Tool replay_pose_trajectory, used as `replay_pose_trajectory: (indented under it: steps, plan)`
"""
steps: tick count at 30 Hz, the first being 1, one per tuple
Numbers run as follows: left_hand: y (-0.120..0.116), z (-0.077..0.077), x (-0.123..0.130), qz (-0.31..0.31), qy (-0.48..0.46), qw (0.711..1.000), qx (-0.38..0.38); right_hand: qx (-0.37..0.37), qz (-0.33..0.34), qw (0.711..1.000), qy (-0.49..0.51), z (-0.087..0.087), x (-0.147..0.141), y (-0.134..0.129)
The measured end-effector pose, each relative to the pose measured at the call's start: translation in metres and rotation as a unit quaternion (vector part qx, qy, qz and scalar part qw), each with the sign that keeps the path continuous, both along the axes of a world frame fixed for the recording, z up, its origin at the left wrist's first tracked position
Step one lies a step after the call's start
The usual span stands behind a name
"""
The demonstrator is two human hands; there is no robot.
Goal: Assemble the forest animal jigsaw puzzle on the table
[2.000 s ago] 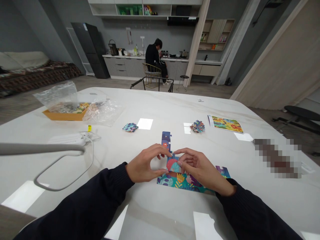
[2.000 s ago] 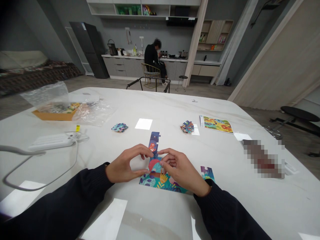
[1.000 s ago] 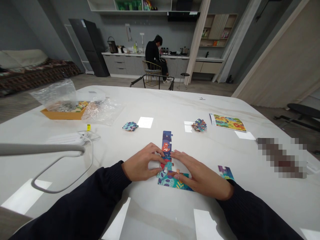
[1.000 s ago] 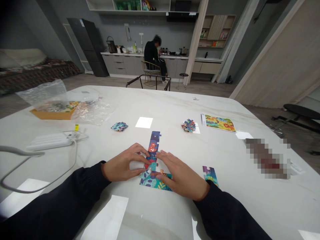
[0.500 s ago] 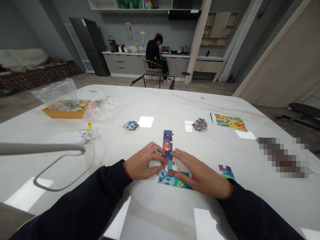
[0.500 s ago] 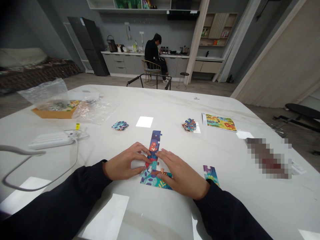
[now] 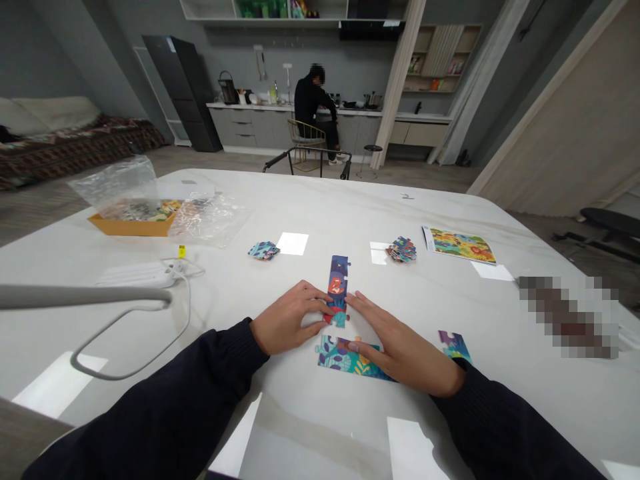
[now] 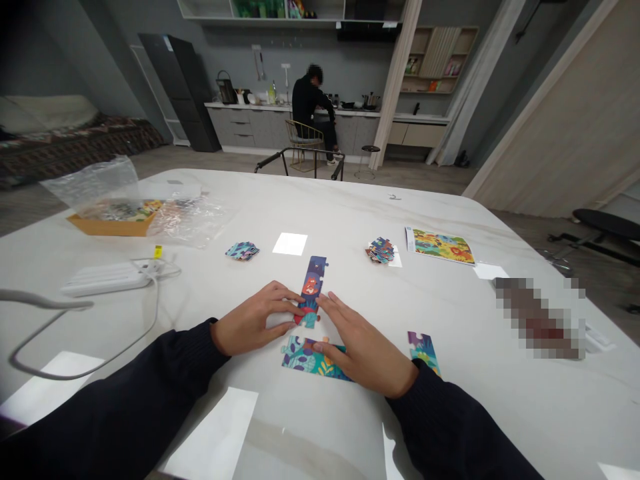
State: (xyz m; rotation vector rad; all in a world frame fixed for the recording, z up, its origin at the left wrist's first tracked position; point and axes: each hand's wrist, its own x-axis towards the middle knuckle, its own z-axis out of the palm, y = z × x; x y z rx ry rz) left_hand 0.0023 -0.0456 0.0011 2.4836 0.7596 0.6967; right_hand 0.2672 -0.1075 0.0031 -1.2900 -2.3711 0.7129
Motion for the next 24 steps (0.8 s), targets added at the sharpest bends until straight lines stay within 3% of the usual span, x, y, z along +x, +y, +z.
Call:
replay_pose_trajectory:
  steps: [9, 24]
  plan:
    - [0.0003, -0.0059, 0.0053, 0.041, 0.045, 0.997, 0.053, 0.007, -0.019, 0.999, -0.025, 0.0013, -0.0016, 0.0027]
    - [-0.0024, -0.0013, 0.0055, 0.021, 0.065, 0.996, 0.057, -0.013, 0.016, 0.998, -0.058, 0.008, -0.0055, 0.004]
